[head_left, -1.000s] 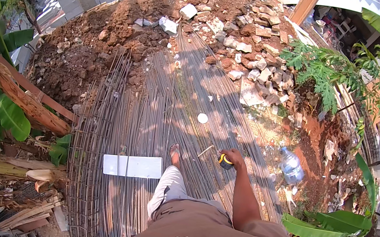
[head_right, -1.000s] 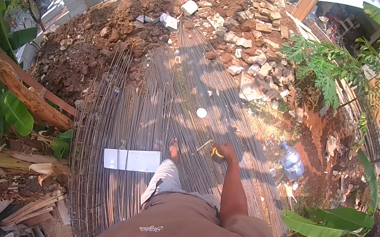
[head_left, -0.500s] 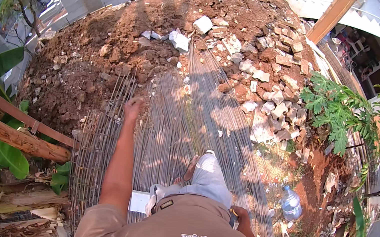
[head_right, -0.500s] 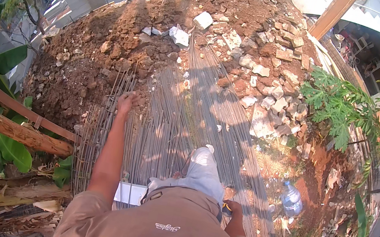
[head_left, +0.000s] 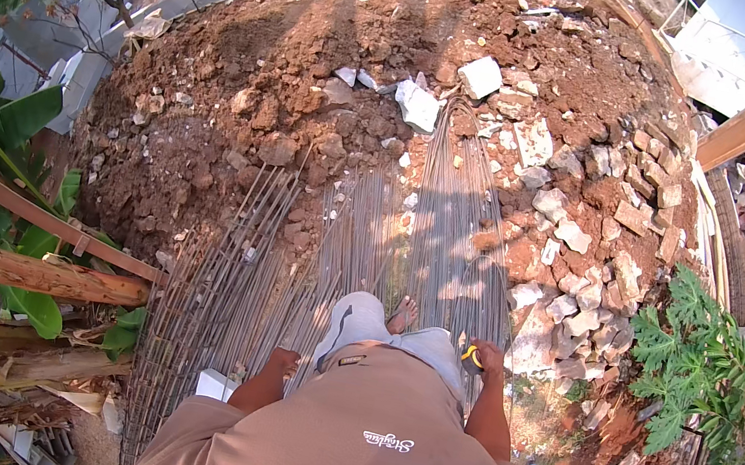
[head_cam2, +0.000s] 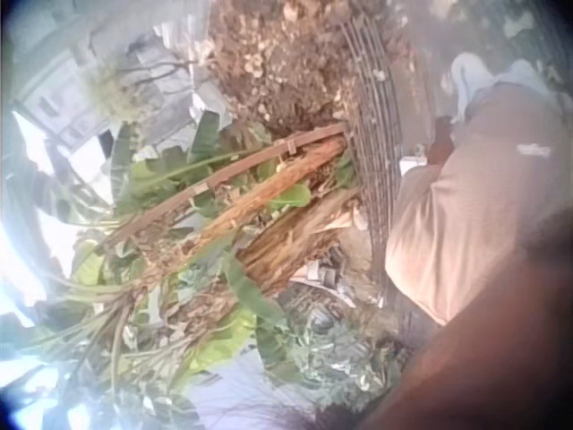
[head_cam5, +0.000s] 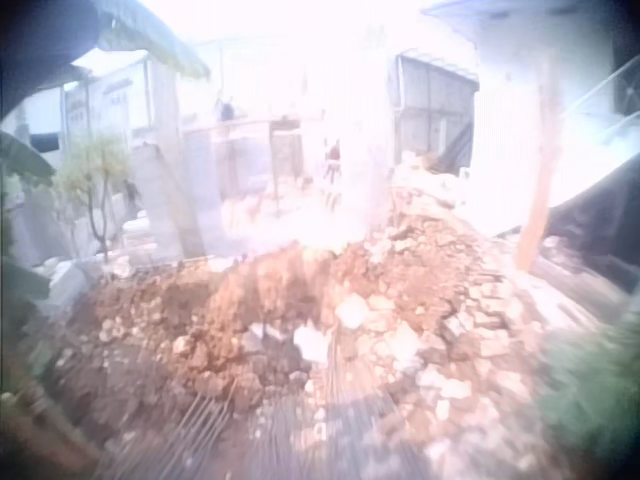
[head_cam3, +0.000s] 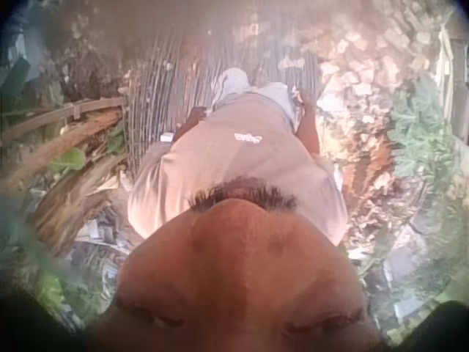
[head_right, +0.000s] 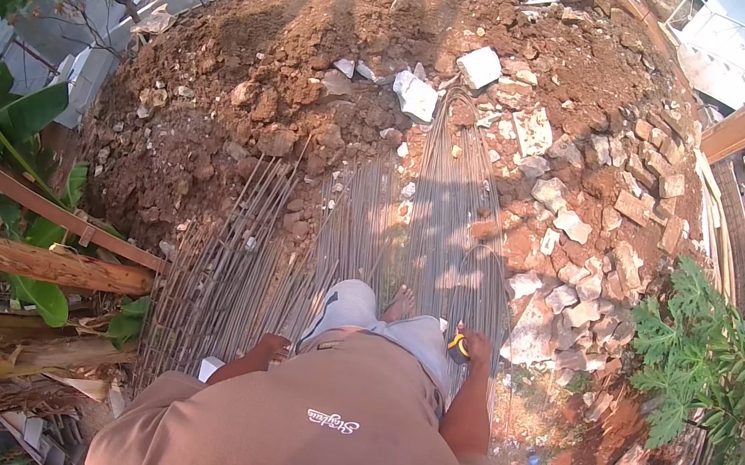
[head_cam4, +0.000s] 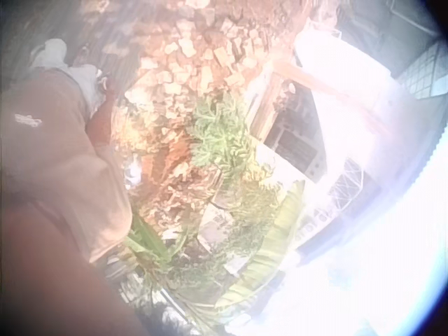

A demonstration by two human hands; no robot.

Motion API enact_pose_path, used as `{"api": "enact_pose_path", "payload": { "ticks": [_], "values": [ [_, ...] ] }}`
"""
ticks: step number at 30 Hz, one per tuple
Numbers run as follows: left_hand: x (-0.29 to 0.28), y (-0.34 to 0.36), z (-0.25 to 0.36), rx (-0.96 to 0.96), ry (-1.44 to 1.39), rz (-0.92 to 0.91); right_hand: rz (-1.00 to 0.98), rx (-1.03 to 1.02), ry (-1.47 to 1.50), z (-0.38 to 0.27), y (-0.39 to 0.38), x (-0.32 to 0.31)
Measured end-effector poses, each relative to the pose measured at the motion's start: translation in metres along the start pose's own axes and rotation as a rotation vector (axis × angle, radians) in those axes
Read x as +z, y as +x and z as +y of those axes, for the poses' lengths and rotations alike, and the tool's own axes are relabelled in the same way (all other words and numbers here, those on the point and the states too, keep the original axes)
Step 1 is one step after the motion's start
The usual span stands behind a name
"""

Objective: The person measures a bundle of steel rods with a tape measure, then uses an angle grinder to cut the rods. The person handles the power cord and plugs the grinder into a power strip before cutting.

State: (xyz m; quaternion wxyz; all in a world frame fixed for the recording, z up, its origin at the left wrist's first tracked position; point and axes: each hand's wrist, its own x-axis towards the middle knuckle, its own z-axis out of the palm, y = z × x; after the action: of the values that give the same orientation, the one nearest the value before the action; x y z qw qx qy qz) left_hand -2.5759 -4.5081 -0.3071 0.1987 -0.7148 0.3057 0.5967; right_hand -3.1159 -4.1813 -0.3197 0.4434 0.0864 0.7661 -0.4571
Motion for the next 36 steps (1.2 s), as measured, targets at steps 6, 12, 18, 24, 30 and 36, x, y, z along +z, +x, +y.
{"api": "enact_pose_path", "payload": {
  "ticks": [6,12,18,24,30,36],
  "values": [
    [0.06,-0.053,0.062,-0.066,-0.258,-0.069,-0.234,-0.347,-0.054,-0.403,0.075,0.05],
    [0.101,0.006,0.455,0.559,-0.443,0.008,-0.618,-0.546,-0.016,-0.683,0.132,0.18],
    [0.205,-0.178,1.032,1.148,-0.259,-0.598,-0.682,-0.674,-0.256,-0.884,0.325,0.229],
    [0.238,-0.279,1.386,1.235,0.129,-0.714,-0.309,-0.709,0.037,-1.134,0.444,0.22],
    [0.282,-0.234,1.644,1.185,0.116,-0.754,-0.453,-0.78,0.074,-1.316,0.617,0.245],
    [0.282,-0.152,1.904,0.955,0.228,-0.561,-0.552,-0.502,-0.037,-1.449,0.874,0.331]
  ]
}}
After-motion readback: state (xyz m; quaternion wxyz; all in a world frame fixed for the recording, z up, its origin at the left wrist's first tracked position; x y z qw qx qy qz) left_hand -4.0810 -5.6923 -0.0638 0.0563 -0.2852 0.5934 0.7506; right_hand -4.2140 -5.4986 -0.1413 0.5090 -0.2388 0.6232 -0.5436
